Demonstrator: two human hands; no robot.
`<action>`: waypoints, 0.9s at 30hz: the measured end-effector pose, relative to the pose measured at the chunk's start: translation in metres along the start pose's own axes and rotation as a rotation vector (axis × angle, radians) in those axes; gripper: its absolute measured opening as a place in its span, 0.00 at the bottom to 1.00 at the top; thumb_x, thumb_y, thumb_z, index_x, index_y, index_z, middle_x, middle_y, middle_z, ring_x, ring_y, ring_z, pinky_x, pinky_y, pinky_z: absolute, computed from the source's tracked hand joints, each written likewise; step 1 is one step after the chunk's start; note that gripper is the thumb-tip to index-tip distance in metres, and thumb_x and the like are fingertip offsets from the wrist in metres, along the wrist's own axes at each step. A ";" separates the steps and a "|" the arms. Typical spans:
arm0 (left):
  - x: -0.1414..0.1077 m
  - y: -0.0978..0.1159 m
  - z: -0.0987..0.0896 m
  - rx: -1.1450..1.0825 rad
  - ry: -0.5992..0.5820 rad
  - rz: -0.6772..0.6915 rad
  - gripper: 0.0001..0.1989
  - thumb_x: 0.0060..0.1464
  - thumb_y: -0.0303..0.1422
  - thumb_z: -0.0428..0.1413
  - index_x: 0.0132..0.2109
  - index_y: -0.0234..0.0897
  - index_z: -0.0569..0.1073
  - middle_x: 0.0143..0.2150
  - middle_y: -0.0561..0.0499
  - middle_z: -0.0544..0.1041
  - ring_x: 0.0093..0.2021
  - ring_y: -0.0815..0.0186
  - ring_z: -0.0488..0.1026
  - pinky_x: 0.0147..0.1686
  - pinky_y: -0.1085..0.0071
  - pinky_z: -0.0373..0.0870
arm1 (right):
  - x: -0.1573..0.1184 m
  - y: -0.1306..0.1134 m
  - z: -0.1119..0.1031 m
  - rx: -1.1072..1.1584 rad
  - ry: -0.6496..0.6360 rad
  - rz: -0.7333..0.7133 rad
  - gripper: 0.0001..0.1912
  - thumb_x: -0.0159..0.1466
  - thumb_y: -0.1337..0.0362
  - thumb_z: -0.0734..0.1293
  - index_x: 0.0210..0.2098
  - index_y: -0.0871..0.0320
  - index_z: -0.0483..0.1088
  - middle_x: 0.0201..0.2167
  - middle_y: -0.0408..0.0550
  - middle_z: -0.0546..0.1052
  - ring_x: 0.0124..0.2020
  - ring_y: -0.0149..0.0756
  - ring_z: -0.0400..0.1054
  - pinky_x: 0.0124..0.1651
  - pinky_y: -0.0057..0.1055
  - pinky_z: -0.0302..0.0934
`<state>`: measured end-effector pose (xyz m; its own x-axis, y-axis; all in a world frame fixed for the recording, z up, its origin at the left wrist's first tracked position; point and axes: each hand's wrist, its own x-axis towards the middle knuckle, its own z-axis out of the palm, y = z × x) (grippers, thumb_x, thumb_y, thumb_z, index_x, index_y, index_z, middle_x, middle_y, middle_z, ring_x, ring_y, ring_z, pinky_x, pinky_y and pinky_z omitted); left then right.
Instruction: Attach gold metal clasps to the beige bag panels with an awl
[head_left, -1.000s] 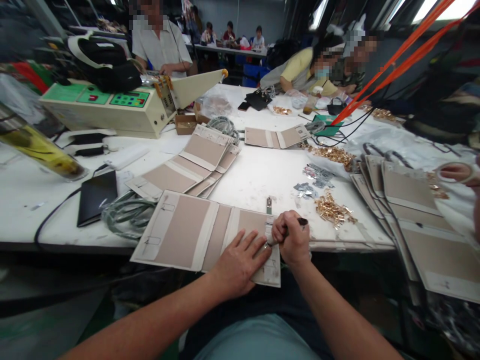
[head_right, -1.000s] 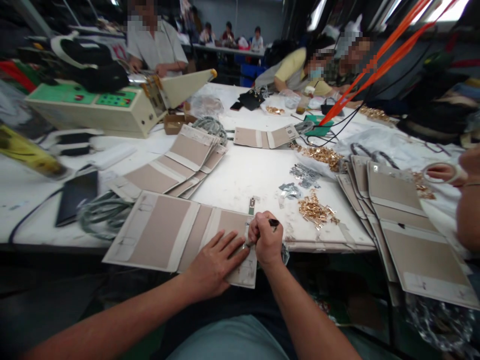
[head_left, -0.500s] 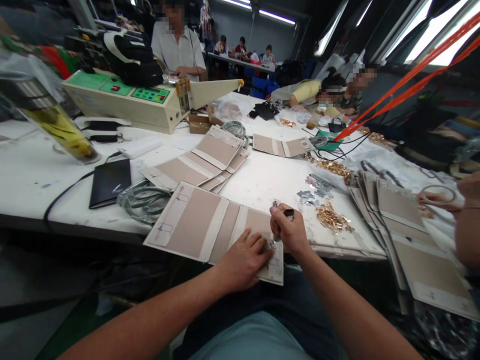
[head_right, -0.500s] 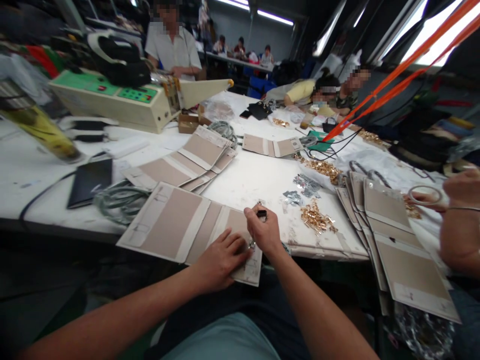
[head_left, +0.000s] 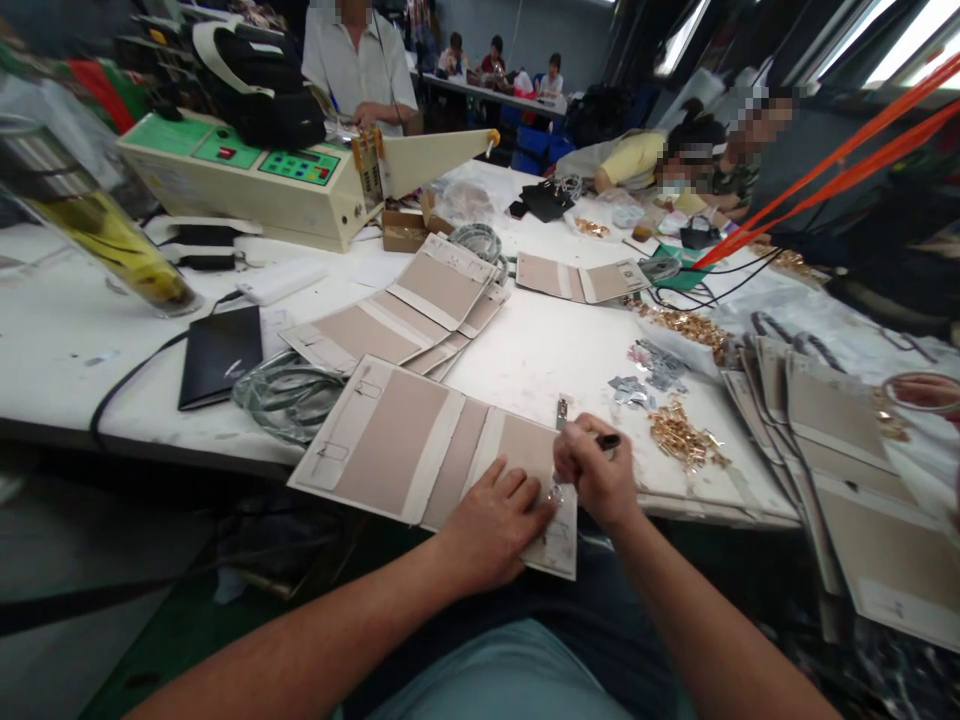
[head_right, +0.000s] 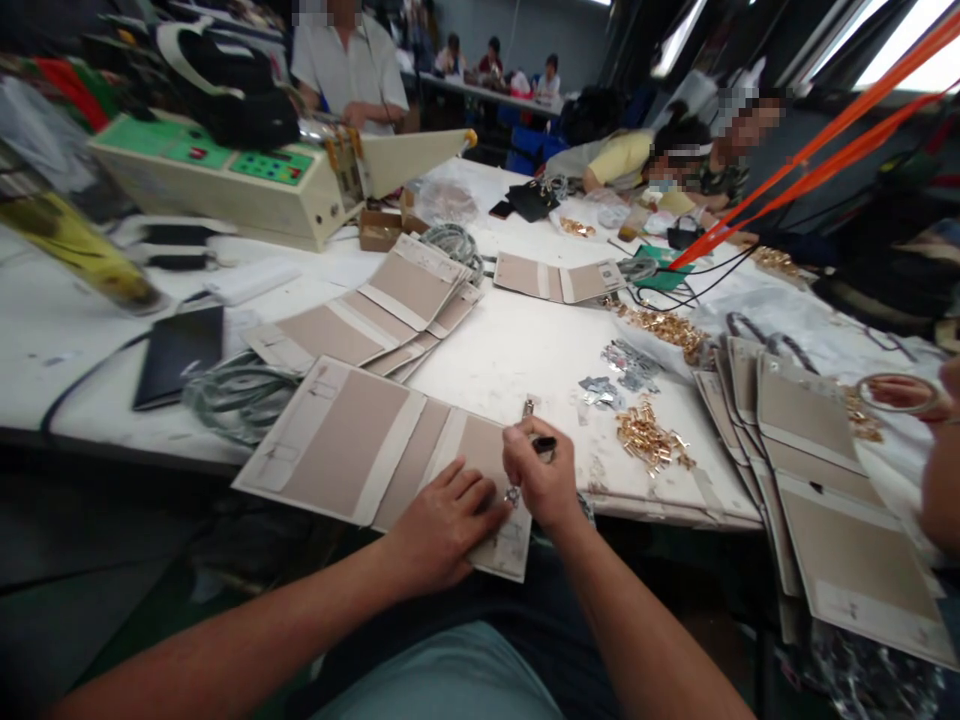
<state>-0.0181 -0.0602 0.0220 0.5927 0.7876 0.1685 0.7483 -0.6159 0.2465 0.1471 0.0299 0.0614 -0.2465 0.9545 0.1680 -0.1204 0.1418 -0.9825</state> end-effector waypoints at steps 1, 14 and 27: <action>0.000 0.000 0.000 -0.004 -0.004 -0.001 0.34 0.55 0.38 0.62 0.68 0.39 0.66 0.60 0.40 0.70 0.61 0.48 0.64 0.72 0.44 0.45 | -0.003 0.004 -0.002 0.032 0.019 0.010 0.22 0.68 0.53 0.70 0.24 0.55 0.62 0.16 0.37 0.62 0.17 0.27 0.55 0.21 0.27 0.49; -0.005 0.006 -0.034 -0.333 0.148 -0.174 0.29 0.57 0.24 0.53 0.65 0.44 0.72 0.63 0.45 0.73 0.63 0.54 0.68 0.66 0.56 0.64 | -0.059 -0.064 -0.041 0.328 0.096 -0.007 0.20 0.68 0.56 0.70 0.24 0.56 0.63 0.18 0.39 0.59 0.17 0.29 0.54 0.19 0.27 0.52; -0.019 -0.016 -0.141 -1.800 0.708 -0.786 0.23 0.56 0.35 0.68 0.56 0.30 0.78 0.51 0.36 0.83 0.47 0.47 0.83 0.51 0.53 0.80 | -0.031 -0.102 0.002 -0.154 -0.109 -0.093 0.20 0.63 0.48 0.74 0.50 0.51 0.82 0.38 0.53 0.81 0.20 0.32 0.66 0.22 0.30 0.64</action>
<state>-0.0831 -0.0623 0.1500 -0.1499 0.9522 -0.2663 -0.5862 0.1313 0.7995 0.1648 -0.0149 0.1567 -0.3447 0.9026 0.2578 -0.0008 0.2744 -0.9616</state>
